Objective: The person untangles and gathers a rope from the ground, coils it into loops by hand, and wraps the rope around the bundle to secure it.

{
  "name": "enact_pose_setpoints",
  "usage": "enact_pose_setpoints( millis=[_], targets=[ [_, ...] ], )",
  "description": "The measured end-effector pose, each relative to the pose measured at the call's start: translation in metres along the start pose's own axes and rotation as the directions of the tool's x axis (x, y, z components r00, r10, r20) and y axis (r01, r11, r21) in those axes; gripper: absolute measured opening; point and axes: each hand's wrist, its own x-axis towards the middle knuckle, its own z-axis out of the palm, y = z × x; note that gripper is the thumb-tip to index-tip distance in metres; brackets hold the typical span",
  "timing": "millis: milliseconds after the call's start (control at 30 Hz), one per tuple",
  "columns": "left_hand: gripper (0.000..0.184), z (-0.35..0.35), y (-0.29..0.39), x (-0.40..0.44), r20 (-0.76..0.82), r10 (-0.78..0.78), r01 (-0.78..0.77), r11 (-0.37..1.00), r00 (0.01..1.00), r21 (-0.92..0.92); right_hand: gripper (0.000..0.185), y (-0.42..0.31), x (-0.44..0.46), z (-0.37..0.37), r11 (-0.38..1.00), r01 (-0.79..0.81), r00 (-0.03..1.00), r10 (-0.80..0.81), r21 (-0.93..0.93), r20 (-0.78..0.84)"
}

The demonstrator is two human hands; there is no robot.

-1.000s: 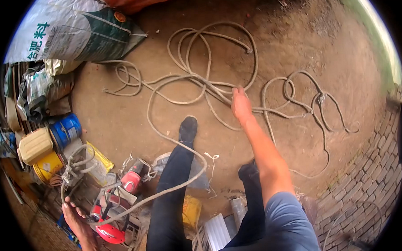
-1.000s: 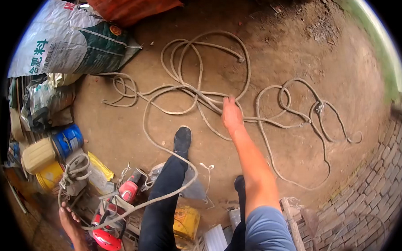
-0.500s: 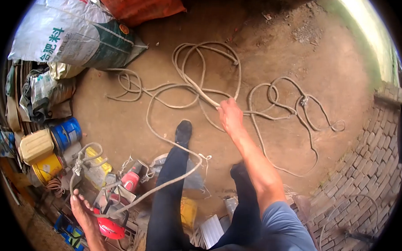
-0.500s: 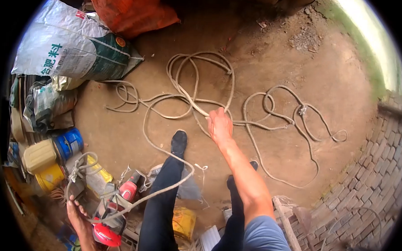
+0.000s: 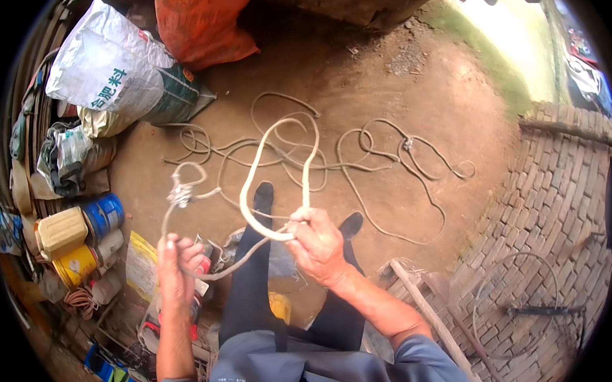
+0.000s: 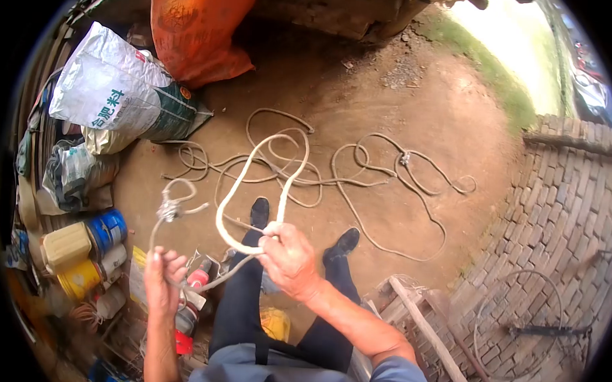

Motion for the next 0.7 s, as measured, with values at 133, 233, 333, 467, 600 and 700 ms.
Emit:
enact_pose_setpoints(
  millis=[133,233,333,467,600,700],
  targets=[
    [0.024,0.046,0.003,-0.019,0.151,-0.064,0.075,0.995,0.986,-0.07,0.029,-0.059,-0.013,-0.015,0.997,0.076,0.997,-0.077,0.03,0.029],
    [0.022,0.061,0.003,-0.027,0.23,-0.099,0.135,0.98,0.968,-0.143,0.031,-0.094,-0.026,-0.026,0.995,0.098,0.992,-0.1,0.018,0.078],
    [0.019,0.061,-0.001,-0.026,0.291,-0.08,0.156,0.955,0.953,-0.251,0.032,-0.122,-0.041,-0.038,0.996,0.089,0.992,-0.091,0.03,0.085],
    [0.016,0.064,0.017,-0.043,0.358,-0.111,0.222,0.933,0.927,-0.285,0.033,-0.148,-0.062,-0.054,0.993,0.119,0.987,-0.118,-0.002,0.108],
    [0.017,0.066,0.016,-0.064,0.36,-0.18,0.271,0.937,0.915,-0.221,0.028,-0.169,-0.066,-0.064,0.986,0.169,0.975,-0.167,-0.001,0.144],
    [0.018,0.058,0.016,-0.075,0.379,-0.163,0.258,0.942,0.911,-0.215,0.034,-0.188,-0.06,-0.075,0.976,0.22,0.964,-0.217,-0.002,0.152]
  ],
)
